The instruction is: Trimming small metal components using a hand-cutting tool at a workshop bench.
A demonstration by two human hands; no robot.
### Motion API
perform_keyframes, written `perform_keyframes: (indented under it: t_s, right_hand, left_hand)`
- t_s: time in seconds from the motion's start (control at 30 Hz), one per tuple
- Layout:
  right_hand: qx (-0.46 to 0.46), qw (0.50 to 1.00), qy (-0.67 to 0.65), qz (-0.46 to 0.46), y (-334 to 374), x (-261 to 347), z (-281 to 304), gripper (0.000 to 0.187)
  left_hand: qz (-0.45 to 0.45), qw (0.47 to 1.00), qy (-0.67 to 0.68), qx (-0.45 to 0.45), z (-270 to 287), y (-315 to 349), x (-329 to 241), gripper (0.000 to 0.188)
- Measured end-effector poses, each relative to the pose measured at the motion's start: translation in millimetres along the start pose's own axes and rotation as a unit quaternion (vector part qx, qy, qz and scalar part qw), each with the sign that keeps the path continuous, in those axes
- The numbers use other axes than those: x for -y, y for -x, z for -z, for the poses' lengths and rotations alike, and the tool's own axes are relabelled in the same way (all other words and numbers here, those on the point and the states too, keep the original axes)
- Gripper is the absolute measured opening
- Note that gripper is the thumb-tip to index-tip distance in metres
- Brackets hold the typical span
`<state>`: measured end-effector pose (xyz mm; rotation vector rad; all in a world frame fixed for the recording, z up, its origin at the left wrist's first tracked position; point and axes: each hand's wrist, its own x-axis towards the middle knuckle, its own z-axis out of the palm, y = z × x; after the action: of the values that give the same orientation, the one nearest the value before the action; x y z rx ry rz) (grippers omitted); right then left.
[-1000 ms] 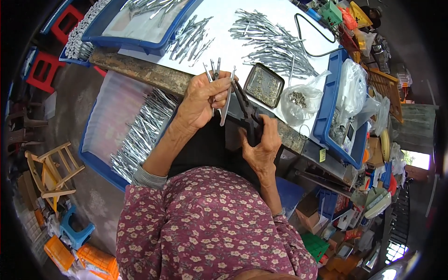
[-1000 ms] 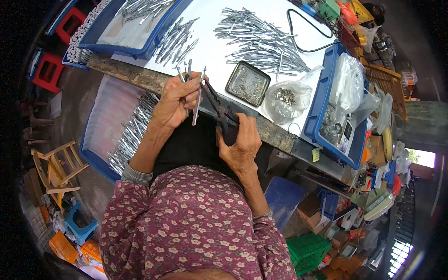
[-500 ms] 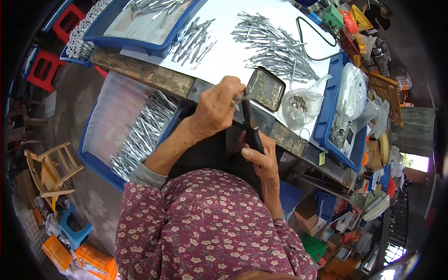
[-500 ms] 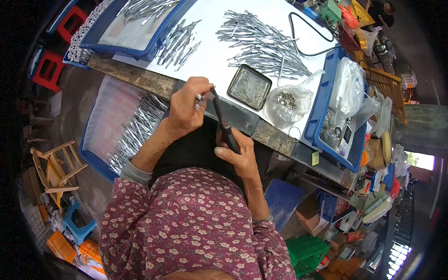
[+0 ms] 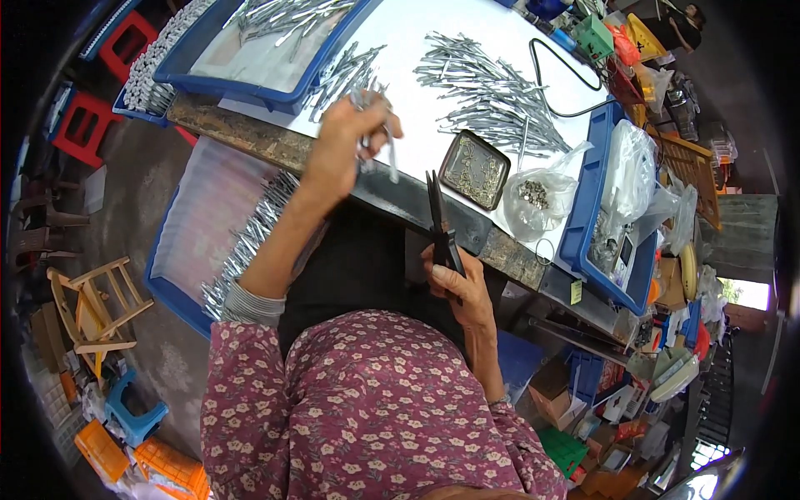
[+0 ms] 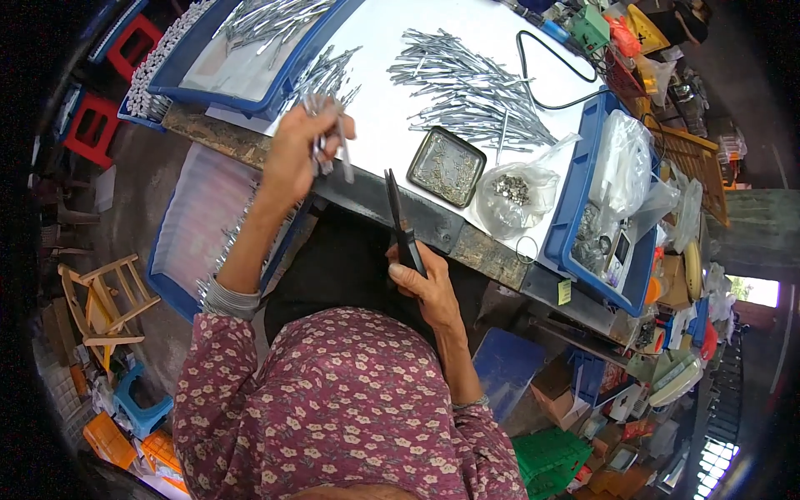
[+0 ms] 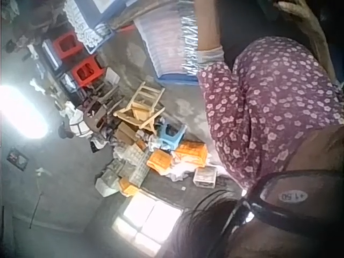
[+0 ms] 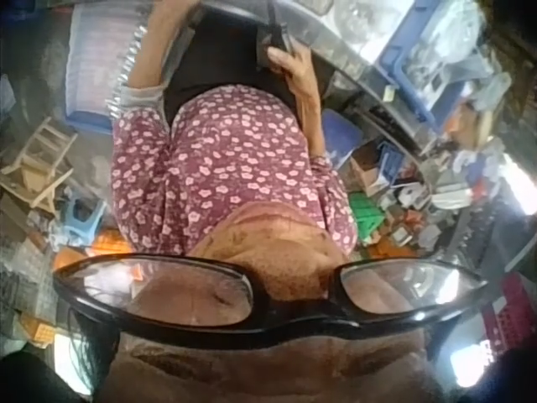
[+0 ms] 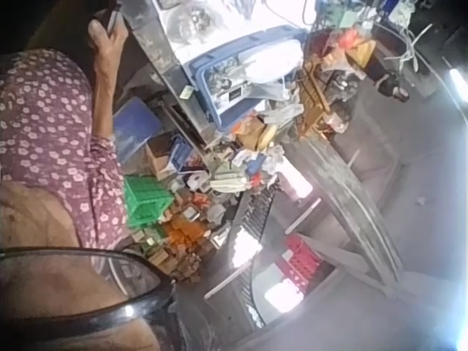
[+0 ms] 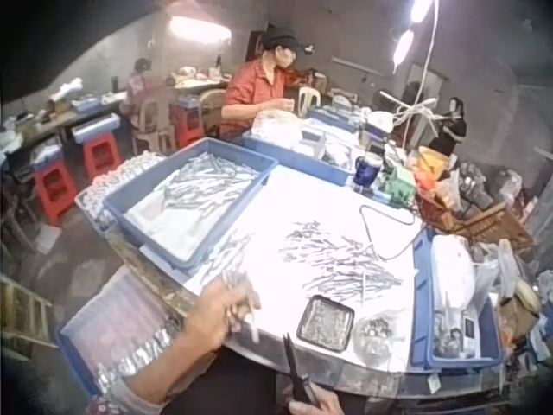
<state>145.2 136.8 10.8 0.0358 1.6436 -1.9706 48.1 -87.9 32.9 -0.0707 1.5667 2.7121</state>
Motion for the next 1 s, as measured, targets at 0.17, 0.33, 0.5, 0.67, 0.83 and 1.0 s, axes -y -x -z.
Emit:
perform_keyframes:
  t_s: [0.17,0.33,0.5,0.67,0.83,1.0]
  right_hand:
    - [-0.002,0.999,0.053,0.008,1,-7,-1,0.038]
    - [0.007,0.989,0.151,-0.003,1,-7,-3,0.04]
    - [0.004,0.979,0.202,0.022,6,-10,2,0.036]
    - [0.007,0.975,0.217,0.039,8,-22,7,0.045]
    - [0.039,0.982,0.187,0.005,8,-24,7,0.057]
    - [0.028,0.979,0.2,0.021,13,-25,8,0.06]
  left_hand:
    - [-0.045,0.988,-0.146,-0.032,38,-38,-3,0.012]
    - [-0.035,0.852,-0.518,-0.066,53,-76,19,0.023]
    - [-0.1,0.723,-0.68,-0.071,26,-78,25,0.026]
    - [-0.189,0.648,-0.734,-0.079,41,-83,54,0.029]
    - [-0.181,0.606,-0.774,-0.032,37,-71,51,0.011]
    - [-0.234,0.639,-0.732,-0.022,31,-70,48,0.02]
